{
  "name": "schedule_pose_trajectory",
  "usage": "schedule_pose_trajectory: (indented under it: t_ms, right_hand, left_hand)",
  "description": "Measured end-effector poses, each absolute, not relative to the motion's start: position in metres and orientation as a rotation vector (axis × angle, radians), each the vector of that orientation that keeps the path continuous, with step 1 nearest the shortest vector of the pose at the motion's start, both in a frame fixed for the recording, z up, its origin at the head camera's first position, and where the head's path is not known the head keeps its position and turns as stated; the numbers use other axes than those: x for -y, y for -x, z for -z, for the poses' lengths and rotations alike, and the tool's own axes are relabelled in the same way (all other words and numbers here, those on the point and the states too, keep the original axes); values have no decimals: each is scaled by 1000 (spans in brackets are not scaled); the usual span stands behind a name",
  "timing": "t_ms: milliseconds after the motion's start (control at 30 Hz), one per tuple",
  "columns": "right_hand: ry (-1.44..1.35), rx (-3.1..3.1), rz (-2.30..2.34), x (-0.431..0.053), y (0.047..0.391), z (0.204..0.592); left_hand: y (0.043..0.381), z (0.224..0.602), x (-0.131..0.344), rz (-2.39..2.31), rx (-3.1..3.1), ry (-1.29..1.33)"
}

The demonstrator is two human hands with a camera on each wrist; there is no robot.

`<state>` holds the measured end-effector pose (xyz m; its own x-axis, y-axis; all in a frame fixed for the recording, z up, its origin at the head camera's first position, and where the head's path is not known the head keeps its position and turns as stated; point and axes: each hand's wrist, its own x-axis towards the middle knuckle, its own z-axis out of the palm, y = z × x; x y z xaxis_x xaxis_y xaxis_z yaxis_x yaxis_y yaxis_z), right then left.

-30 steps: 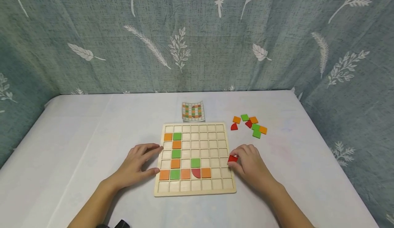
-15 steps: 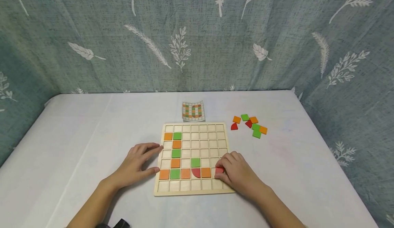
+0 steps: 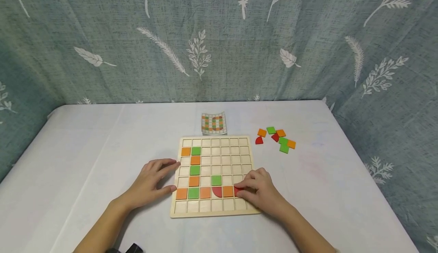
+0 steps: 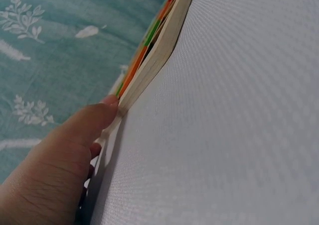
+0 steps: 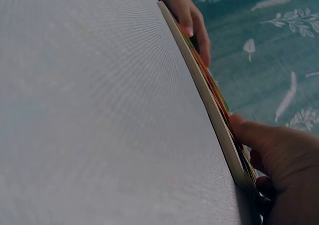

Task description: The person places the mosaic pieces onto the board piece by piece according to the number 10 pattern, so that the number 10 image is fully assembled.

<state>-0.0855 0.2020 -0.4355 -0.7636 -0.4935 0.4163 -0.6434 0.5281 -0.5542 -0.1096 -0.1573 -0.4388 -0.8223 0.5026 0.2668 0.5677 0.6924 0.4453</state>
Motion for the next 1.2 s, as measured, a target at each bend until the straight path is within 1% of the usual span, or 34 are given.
schedule_pose_trajectory:
  t_ms: [200,433,567,667,867,1100,1200]
  right_hand:
    - [-844,2693,-1104,-201,83,432]
    - [-537,2804,-1189,-206,86,428]
    - [-443,2767,-1176,-213,93,427]
    - [-406,2719,-1141,-220,98,426]
    - [-312,2674,-898,-239,113,423]
    - [47,2839,-970,-261,123,412]
    - [99,2828,-984,-272,129,412]
  left_hand:
    - [110,439,157,810,2799,873]
    - [110,439,156,822,2817,867]
    - [110,439,156,816,2804,872]
    - [111,440,156,816,2791,874]
    - [111,442,156,812,2779,882]
    - [110,441,158,801,2759,877]
    - [110,441,158,790,2763,882]
